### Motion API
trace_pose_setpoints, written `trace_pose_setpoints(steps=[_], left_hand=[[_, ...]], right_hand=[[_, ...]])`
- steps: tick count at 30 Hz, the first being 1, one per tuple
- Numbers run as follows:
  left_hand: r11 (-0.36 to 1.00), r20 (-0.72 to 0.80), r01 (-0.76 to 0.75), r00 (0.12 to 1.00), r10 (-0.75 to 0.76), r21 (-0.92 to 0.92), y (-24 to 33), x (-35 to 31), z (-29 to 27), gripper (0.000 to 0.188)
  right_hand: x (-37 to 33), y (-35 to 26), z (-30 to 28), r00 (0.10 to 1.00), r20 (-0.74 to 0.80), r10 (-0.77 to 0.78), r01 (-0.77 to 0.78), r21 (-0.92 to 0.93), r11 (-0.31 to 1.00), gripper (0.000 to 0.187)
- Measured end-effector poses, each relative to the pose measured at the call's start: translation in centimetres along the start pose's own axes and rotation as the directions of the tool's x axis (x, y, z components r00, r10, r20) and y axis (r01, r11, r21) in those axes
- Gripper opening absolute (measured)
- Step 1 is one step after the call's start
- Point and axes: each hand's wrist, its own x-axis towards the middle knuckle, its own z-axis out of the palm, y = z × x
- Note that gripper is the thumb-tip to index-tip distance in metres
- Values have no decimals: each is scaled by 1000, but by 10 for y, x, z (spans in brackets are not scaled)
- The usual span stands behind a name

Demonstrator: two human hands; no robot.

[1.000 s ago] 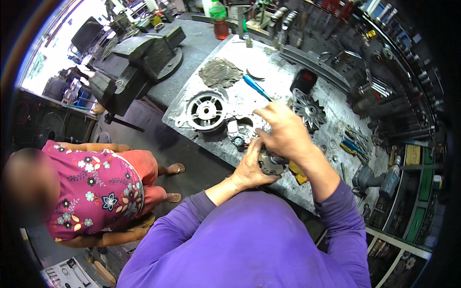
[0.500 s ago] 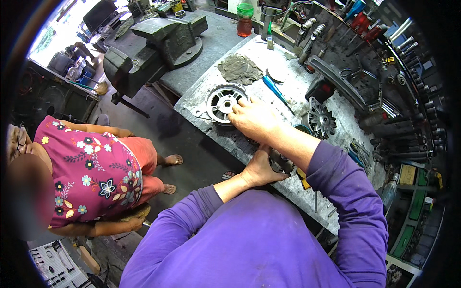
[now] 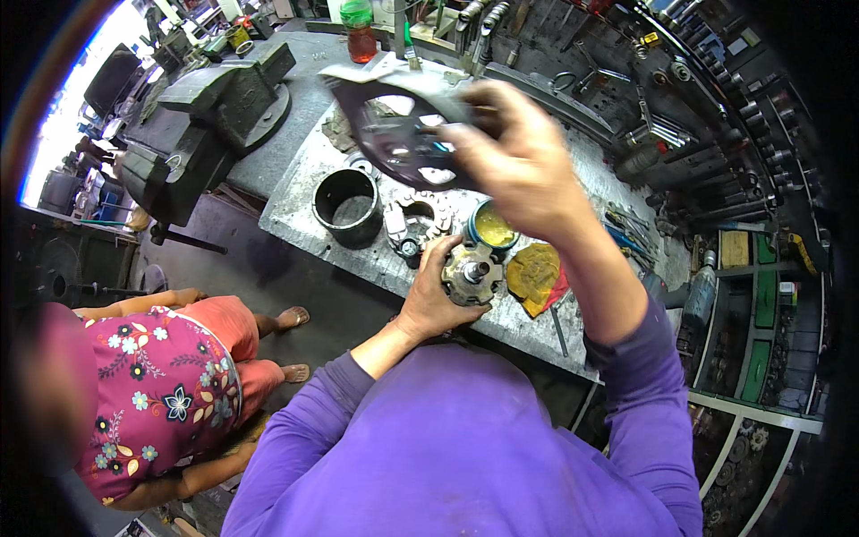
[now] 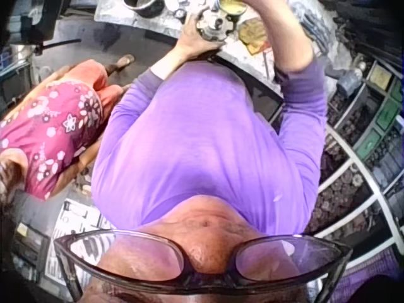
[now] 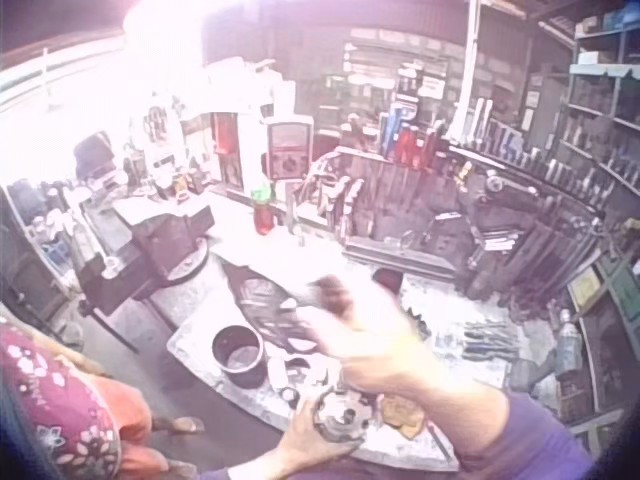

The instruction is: The person assembles mechanical components on a workbench, using a screwdriver to tighten parts and a power drill to secure a nut. They handle gears, bearings, and a housing, applying grease and wiping parts with a cloth during the process.

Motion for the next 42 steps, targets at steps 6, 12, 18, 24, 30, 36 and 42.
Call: trace_pose_setpoints(steps=[6,12,18,24,30,36,42], left_hand=[[993,29,29,999,-26,-114,-4,7,4,107],[998,124,-69,990,67,11,-4,16,2,88],[990,85,-7,996,19,-142,7,18,2,79],[988,58,-16,998,25,-151,17,18,-3,71],[995,159,63,986,-49,-81,4,8,-4,61],[257,437,635,719,-540,-728,14,2,-51,99],[168,608,749,629,-484,-641,51,25,-53,82]], right_hand=[[-112,18,-44,715,-8,700,-541,628,560,35],[-167,57,-14,684,123,719,-412,878,242,33],[-173,68,-9,711,147,688,-370,910,188,30],[-175,74,-3,683,172,710,-409,895,177,31],[-184,76,7,626,23,779,-433,842,323,25],[-192,76,8,603,-126,788,-464,747,475,21],[-200,68,8,632,-82,771,-474,746,468,25]])
